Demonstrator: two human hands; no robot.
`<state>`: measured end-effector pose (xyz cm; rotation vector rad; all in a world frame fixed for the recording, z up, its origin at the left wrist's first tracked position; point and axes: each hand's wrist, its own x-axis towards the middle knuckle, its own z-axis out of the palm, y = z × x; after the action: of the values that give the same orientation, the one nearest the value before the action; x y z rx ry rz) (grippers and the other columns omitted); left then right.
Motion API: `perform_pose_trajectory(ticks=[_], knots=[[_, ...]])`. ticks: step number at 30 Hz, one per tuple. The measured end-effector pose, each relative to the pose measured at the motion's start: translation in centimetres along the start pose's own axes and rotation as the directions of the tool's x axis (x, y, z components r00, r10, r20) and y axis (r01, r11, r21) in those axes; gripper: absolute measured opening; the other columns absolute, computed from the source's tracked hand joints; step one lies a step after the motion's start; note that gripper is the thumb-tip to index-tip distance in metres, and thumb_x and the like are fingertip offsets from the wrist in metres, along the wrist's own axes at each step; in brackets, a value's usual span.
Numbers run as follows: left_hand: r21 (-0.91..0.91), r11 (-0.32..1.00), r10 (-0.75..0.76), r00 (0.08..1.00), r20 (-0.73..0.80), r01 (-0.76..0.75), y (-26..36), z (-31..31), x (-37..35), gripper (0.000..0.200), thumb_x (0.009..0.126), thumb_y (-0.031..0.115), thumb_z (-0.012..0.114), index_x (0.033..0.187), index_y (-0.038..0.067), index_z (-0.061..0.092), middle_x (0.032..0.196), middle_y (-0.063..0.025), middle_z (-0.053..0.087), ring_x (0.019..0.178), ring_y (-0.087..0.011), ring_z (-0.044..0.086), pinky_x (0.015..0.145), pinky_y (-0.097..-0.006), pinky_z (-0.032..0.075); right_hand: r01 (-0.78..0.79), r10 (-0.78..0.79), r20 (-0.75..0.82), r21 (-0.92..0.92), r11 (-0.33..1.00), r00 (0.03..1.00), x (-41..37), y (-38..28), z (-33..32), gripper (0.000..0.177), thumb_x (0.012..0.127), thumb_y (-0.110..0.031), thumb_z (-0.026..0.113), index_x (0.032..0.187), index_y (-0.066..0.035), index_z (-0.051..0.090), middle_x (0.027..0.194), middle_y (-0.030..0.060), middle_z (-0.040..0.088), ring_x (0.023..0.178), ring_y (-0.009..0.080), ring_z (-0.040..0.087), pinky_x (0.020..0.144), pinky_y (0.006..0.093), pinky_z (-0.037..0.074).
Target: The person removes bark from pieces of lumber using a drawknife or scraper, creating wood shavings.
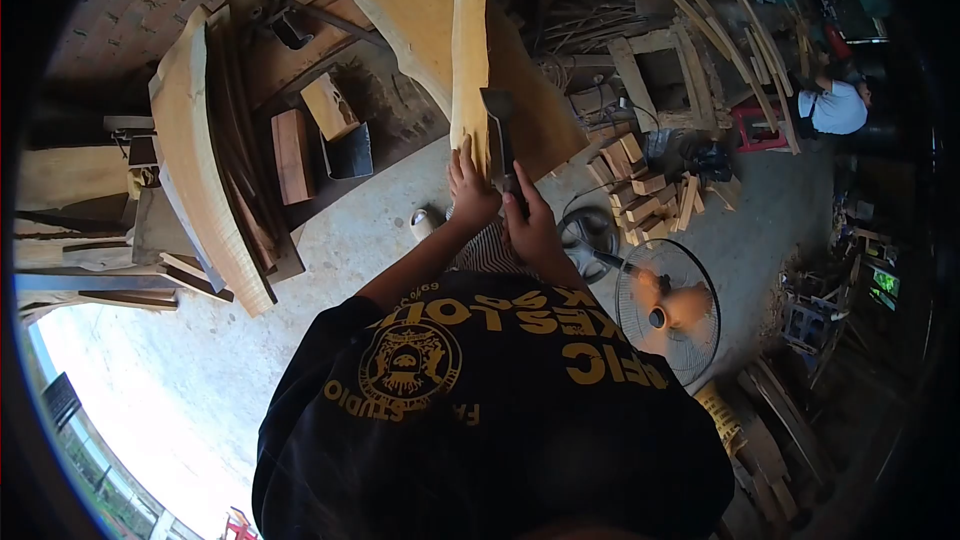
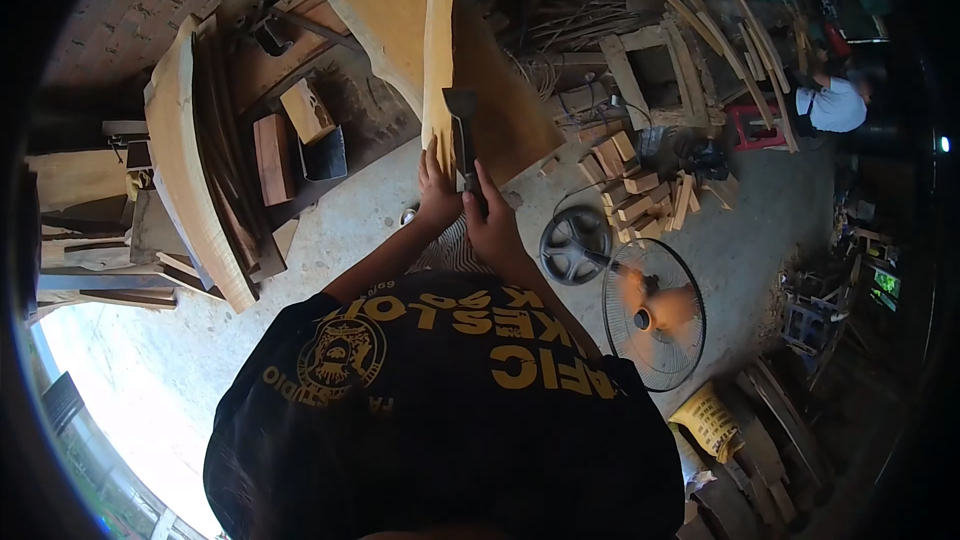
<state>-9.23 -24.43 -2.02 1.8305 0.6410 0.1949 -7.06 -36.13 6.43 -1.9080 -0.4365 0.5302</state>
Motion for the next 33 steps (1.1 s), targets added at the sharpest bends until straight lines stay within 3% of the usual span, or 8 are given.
perform_pose_trajectory(ticks=[3,5,16,18,21,28,31,33], knots=[[0.055,0.988,-0.148,0.982,0.114,0.143,0.4,0.0,0.5,0.114,0.069,0.026,0.077,0.149,0.035,-0.004,0.154,-0.0229,-0.003,0.137,-0.0561,0.0,0.101,-0.0737,0.013,0.069,-0.079,-0.059,-0.156,0.985,0.995,1.6,0.2,0.5,0.051,0.097,-0.015,0.049,0.145,-0.007,0.033,0.098,0.0151,0.065,0.066,0.0146,0.063,0.062,0.0269,0.051],[0.076,0.988,-0.141,0.982,0.123,0.132,0.1,0.3,0.6,0.109,0.073,0.031,0.074,0.149,0.036,-0.004,0.154,-0.0233,-0.003,0.136,-0.0575,0.001,0.099,-0.0751,0.014,0.101,-0.109,-0.072,-0.102,0.99,0.991,1.8,-0.2,0.6,0.052,0.095,-0.016,0.05,0.142,-0.004,0.034,0.131,0.0289,0.049,0.124,0.0388,0.048,0.099,0.0387,0.041],[0.039,0.997,-0.071,0.982,0.178,0.065,-0.7,-0.7,0.7,0.106,0.077,0.025,0.072,0.149,0.033,-0.004,0.153,-0.026,-0.003,0.136,-0.0576,0.002,0.099,-0.0745,0.017,0.369,-0.414,-0.087,-0.316,0.874,0.906,3.0,0.8,0.1,0.051,0.095,-0.012,0.049,0.143,-0.006,0.034,0.108,0.0245,0.063,0.097,0.0326,0.066,0.081,0.0345,0.052],[0.019,0.997,-0.075,0.982,0.172,0.073,-0.3,-0.8,0.6,0.107,0.076,0.024,0.072,0.149,0.033,-0.005,0.154,-0.0259,-0.004,0.137,-0.0554,0.002,0.1,-0.0734,0.016,-0.307,0.267,0.187,0.234,0.923,0.945,2.3,-3.4,-0.7,0.05,0.098,-0.015,0.047,0.146,-0.012,0.032,0.074,0.01,0.061,0.059,0.0173,0.062,0.054,0.0284,0.051],[0.024,0.997,-0.073,0.982,0.177,0.07,-0.6,-0.6,0.4,0.107,0.076,0.024,0.073,0.149,0.033,-0.005,0.154,-0.0258,-0.005,0.138,-0.0541,0.001,0.101,-0.0727,0.016,-0.37,0.327,0.177,0.367,0.853,0.929,3.1,-5.6,-0.7,0.05,0.099,-0.016,0.046,0.147,-0.015,0.03,0.056,-0.0001,0.043,0.042,0.0075,0.044,0.038,0.0245,0.04],[-0.044,0.996,0.078,0.989,0.125,-0.073,-1.5,-0.9,0.7,0.108,0.075,0.02,0.072,0.15,0.023,-0.006,0.152,-0.0291,0.003,0.139,-0.0527,0.003,0.11,-0.0599,0.012,0.271,-0.327,-0.104,-0.36,0.893,0.939,3.4,0.1,1.2,0.049,0.096,-0.016,0.05,0.143,-0.011,0.036,0.104,0.0171,0.065,0.05,0.0139,0.056,0.051,0.0268,0.049],[-0.073,0.976,0.214,0.971,0.107,-0.207,-2.0,-1.3,0.9,0.109,0.073,0.009,0.07,0.15,0.017,-0.006,0.151,-0.0294,0.006,0.14,-0.0493,0.007,0.112,-0.053,0.014,0.368,-0.396,-0.107,-0.212,0.905,0.912,3.9,1.4,1.5,0.05,0.096,-0.015,0.051,0.144,-0.013,0.036,0.103,0.0182,0.065,0.061,0.0194,0.062,0.061,0.0308,0.053],[-0.24,0.967,0.134,0.976,0.173,-0.09,-2.5,-2.2,0.9,0.11,0.07,0.003,0.069,0.15,0.015,-0.006,0.151,-0.0284,0.009,0.14,-0.0466,0.009,0.113,-0.0496,0.015,-0.067,0.062,0.044,0.123,0.99,0.997,3.8,-2.4,0.0,0.051,0.095,-0.016,0.051,0.144,-0.012,0.035,0.102,0.0227,0.065,0.077,0.0286,0.064,0.073,0.0358,0.051]])
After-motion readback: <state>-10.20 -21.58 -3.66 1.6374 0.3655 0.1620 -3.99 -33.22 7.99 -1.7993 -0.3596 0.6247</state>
